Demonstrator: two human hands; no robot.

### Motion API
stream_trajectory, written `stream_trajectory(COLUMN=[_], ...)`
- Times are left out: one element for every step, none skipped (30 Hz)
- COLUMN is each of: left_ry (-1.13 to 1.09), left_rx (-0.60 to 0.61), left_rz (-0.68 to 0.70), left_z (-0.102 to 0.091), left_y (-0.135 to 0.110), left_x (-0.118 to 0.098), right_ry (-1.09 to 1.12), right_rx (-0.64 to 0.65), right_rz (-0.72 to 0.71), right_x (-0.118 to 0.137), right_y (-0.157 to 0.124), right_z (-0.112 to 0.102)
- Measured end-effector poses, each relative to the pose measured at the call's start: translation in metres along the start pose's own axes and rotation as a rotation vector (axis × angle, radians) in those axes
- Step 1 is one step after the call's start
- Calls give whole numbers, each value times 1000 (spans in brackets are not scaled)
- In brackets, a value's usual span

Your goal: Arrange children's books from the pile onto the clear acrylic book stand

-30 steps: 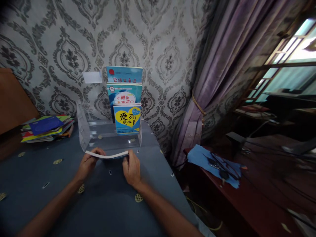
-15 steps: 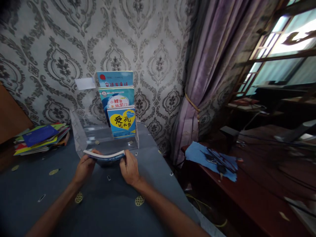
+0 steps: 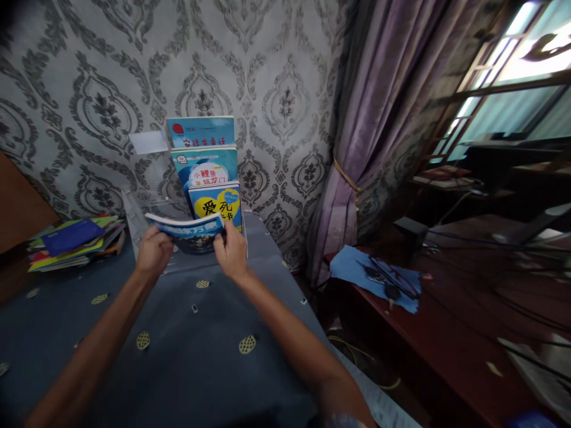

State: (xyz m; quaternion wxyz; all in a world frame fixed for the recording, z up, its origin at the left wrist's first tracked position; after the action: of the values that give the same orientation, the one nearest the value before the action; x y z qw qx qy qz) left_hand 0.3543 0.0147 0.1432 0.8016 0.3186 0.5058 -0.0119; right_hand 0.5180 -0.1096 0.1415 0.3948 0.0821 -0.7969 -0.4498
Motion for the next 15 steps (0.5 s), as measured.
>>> stream_trajectory(left_ry=[-14, -28, -37, -37, -27, -11, 9, 26, 38, 44, 44, 40, 33, 22, 8], left_rx=[13, 27, 44, 60, 73, 84, 91, 93, 92, 88, 80, 71, 63, 57, 52], left_rz=[25, 48, 66, 84, 97, 106, 112, 114, 111, 108, 104, 101, 98, 96, 95], left_z=[6, 12, 17, 22, 26, 29, 31, 33, 34, 34, 34, 33, 33, 32, 31], left_y=[6, 12, 17, 21, 25, 27, 29, 31, 32, 32, 32, 32, 32, 32, 31], left_x=[-3, -5, -5, -6, -6, -5, -3, -1, 1, 4, 7, 10, 13, 16, 19], right_ry=[3, 3, 6, 10, 16, 20, 20, 12, -4, -25, -44, -59, -69, -73, -75], right_rx=[-5, -12, -16, -19, -16, -9, 1, 15, 29, 40, 49, 58, 66, 73, 80], right_rz=[-6, -13, -16, -16, -12, -3, 11, 30, 50, 70, 88, 98, 103, 104, 104], right_x=[-1, -3, -5, -8, -11, -14, -17, -20, -22, -25, -27, -29, -30, -32, -33], right_y=[5, 10, 14, 17, 20, 22, 23, 24, 24, 25, 25, 25, 25, 25, 25], right_z=[-4, -7, -11, -13, -15, -17, -18, -18, -18, -19, -19, -20, -20, -20, -20])
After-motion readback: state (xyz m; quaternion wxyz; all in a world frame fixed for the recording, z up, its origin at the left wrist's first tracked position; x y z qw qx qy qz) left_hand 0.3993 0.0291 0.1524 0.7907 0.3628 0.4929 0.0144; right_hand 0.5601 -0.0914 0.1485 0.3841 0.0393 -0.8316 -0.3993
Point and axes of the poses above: each hand's wrist, its own y-axis towards the middle knuckle, its own z-axis out of the palm, x = y × z, the point moved 8 cm from there along y, towards the middle knuckle, and after that the axes turned 8 degrees about x, right-handed, at the moved point
